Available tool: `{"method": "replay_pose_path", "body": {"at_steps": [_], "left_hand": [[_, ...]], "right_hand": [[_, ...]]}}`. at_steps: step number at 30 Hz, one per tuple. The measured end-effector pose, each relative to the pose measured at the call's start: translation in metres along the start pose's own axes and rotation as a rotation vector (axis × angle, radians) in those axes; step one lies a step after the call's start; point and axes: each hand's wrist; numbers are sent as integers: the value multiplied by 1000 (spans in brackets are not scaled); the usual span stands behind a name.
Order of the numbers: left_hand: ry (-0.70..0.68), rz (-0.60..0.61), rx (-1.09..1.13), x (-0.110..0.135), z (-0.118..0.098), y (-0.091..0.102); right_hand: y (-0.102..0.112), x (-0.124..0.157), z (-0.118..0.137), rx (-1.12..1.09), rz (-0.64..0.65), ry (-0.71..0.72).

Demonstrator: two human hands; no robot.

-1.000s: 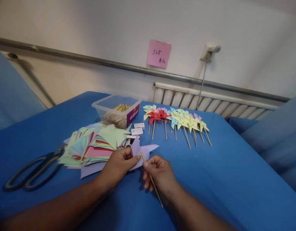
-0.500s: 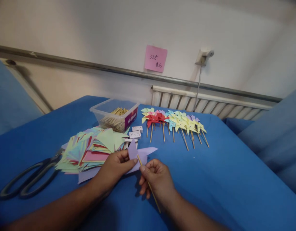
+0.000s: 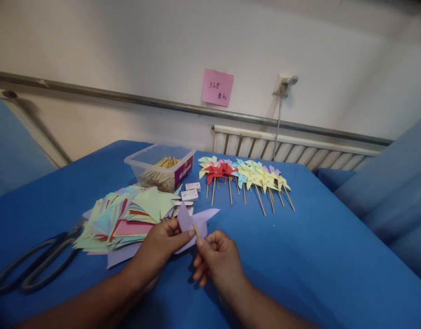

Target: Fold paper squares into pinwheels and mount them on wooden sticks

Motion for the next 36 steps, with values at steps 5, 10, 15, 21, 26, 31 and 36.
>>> {"method": "replay_pose_path", "body": {"at_steps": [5,10,15,21,26,31,36], "left_hand": [[0,20,-31,1,-1,3],[32,-13,-81,-1,-5,5],[33,-12,-109,-1,-7,4],[12,-10,-101,-3,-9,4],[8,-7,-81,-3,-8,4],[-16,38,-29,-1,-8,4],[-32,116,72,3,-10,5]], "right_hand": [[1,0,-2,-2,12,27],[-1,-1,-3,17,12,27],[-2,-2,-2,26,8,24],[0,-3,-4,28,19,22],[0,-4,-3,20,23,19],[0,-5,1,43,-12,17],[2,-6,4,61,-46,22]]}}
Point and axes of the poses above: each hand's wrist, its own x-axis away from the middle knuckle, its own y-axis out of the back of the hand, z = x × y, and after that the axes turned 7 degrees about z, right-handed
